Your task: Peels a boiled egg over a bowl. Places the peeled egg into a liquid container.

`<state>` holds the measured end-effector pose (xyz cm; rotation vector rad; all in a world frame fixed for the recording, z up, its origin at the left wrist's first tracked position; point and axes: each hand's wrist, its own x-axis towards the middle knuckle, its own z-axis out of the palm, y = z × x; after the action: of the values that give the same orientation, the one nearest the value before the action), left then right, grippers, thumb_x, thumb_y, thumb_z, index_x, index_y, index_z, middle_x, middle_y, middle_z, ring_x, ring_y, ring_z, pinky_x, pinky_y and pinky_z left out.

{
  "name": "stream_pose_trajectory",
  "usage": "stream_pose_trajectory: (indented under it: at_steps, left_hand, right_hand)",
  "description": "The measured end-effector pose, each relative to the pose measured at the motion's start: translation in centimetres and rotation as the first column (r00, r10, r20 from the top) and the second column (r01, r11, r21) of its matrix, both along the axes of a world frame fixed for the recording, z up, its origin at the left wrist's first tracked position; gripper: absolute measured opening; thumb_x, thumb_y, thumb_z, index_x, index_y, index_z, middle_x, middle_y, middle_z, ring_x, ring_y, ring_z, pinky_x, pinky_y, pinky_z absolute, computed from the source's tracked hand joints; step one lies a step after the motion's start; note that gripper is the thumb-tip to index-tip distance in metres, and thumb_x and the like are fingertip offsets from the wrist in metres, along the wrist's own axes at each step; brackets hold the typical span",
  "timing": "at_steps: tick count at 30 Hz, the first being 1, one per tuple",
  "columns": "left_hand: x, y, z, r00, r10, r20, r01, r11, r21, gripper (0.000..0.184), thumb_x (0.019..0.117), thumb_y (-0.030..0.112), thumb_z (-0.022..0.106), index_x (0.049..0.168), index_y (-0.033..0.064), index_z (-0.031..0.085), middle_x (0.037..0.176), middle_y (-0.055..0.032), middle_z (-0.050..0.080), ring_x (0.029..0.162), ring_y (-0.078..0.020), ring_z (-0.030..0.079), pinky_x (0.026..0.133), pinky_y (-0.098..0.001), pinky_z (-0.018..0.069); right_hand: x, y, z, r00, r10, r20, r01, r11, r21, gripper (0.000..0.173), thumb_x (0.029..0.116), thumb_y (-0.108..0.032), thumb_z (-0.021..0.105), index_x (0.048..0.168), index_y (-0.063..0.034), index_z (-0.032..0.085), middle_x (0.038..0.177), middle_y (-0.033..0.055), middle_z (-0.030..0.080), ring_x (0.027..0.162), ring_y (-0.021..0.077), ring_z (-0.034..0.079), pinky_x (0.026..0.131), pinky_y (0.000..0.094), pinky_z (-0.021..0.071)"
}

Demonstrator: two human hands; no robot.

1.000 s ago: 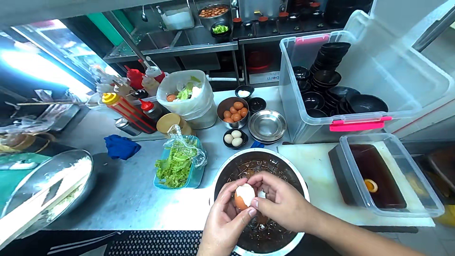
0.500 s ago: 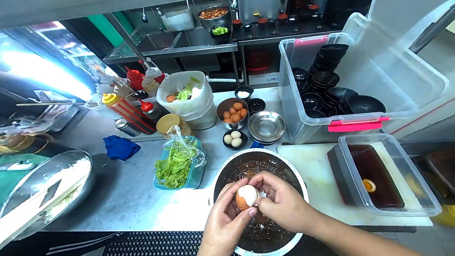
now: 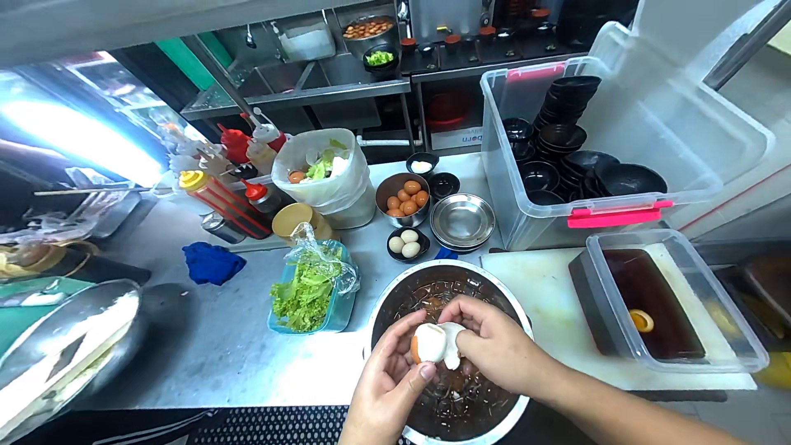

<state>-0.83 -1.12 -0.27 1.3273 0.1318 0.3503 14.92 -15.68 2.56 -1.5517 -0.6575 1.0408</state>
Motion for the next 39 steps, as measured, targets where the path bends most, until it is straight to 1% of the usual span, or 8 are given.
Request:
stream_pose_trajectory:
  at_steps: [4,11,19,25,29,33,36,39]
  left_hand:
    - [0.0,0.3,-0.1,1.000,0.003,-0.005,-0.003,0.999,-0.040,0.059,0.0967,0.019,0.071,0.145,-0.0049,0.047,0.131,-0.0237,0.061,0.098,-0.0252,0.068,0.079,-0.0354,0.0608]
    - [0.1,0.2,-0.4,0.999,0.030,0.025,-0.029,0.999,-0.031,0.046,0.0984,0.018,0.069,0.136,-0.0030,0.055,0.119,-0.0212,0.065,0.082,-0.0195,0.068,0.067,-0.0302,0.0598]
    - [0.0,0.2,-0.5,0.999,0.015,0.047,-0.013,0.999,-0.052,0.048,0.0984,0.018,0.069,0.139,-0.0028,0.053,0.122,-0.0220,0.064,0.084,-0.0204,0.068,0.068,-0.0310,0.0599]
    - [-0.1,0.0,-0.5,0.998,0.031,0.046,-0.029,0.999,-0.039,0.039,0.0995,0.018,0.068,0.132,-0.0023,0.059,0.118,-0.0218,0.066,0.082,-0.0196,0.068,0.066,-0.0301,0.0597]
    - [0.0,-0.1,-0.2,0.999,0.032,0.032,-0.030,0.998,-0.052,0.053,0.0959,0.018,0.072,0.140,-0.0035,0.053,0.127,-0.0224,0.062,0.086,-0.0204,0.068,0.069,-0.0309,0.0599]
    - [0.4,-0.6,-0.1,0.993,0.109,0.039,-0.105,0.990,-0.091,0.067,0.0819,0.000,0.081,0.139,-0.0041,0.047,0.129,-0.0219,0.059,0.100,-0.0264,0.069,0.084,-0.0383,0.0633]
    - [0.5,-1.0,0.2,0.984,0.179,0.006,-0.178,0.983,-0.054,0.056,0.0842,0.001,0.080,0.132,-0.0023,0.051,0.119,-0.0187,0.062,0.085,-0.0205,0.069,0.068,-0.0308,0.0620]
    - [0.3,-1.1,0.2,0.982,0.187,0.011,-0.186,0.982,-0.040,0.052,0.0904,0.006,0.076,0.135,-0.0025,0.050,0.115,-0.0215,0.064,0.074,-0.0200,0.068,0.056,-0.0286,0.0591]
  right_hand:
    - [-0.1,-0.2,0.1,1.000,0.016,0.005,-0.016,0.997,0.078,0.017,0.0976,-0.011,0.054,0.110,-0.0107,0.065,0.095,0.0023,0.070,0.071,0.0102,0.067,0.057,0.0251,0.0557]
    - [-0.1,-0.3,0.0,0.999,0.047,0.014,-0.049,0.992,0.119,0.019,0.0970,-0.009,0.053,0.111,-0.0098,0.065,0.097,0.0024,0.070,0.072,0.0093,0.067,0.058,0.0244,0.0556]
    - [-0.3,-0.3,-0.1,0.998,0.058,0.003,-0.058,0.992,0.114,0.020,0.0977,-0.009,0.052,0.112,-0.0099,0.065,0.096,0.0020,0.070,0.072,0.0089,0.066,0.058,0.0238,0.0556]
    - [-0.4,-0.4,-0.4,0.998,0.056,0.001,-0.055,0.988,0.144,0.016,0.0991,-0.010,0.053,0.110,-0.0090,0.065,0.095,0.0028,0.069,0.073,0.0095,0.067,0.057,0.0240,0.0555]
    - [-0.4,-0.4,-0.2,0.999,0.054,-0.006,-0.052,0.990,0.128,0.017,0.0993,-0.010,0.053,0.112,-0.0090,0.065,0.097,0.0027,0.069,0.074,0.0096,0.067,0.058,0.0240,0.0564]
    - [-0.5,-0.5,-0.2,0.999,0.049,-0.021,-0.046,0.992,0.119,0.016,0.0999,-0.012,0.053,0.112,-0.0089,0.064,0.095,0.0030,0.069,0.071,0.0097,0.066,0.057,0.0241,0.0552]
    - [-0.6,-0.5,-0.1,0.998,0.061,-0.026,-0.057,0.990,0.129,0.016,0.1009,-0.012,0.053,0.111,-0.0084,0.064,0.095,0.0031,0.069,0.070,0.0097,0.066,0.057,0.0241,0.0555]
    - [-0.7,-0.5,-0.2,0.998,0.064,-0.029,-0.060,0.989,0.133,0.016,0.1012,-0.012,0.053,0.111,-0.0091,0.064,0.094,0.0029,0.069,0.070,0.0097,0.066,0.056,0.0237,0.0549]
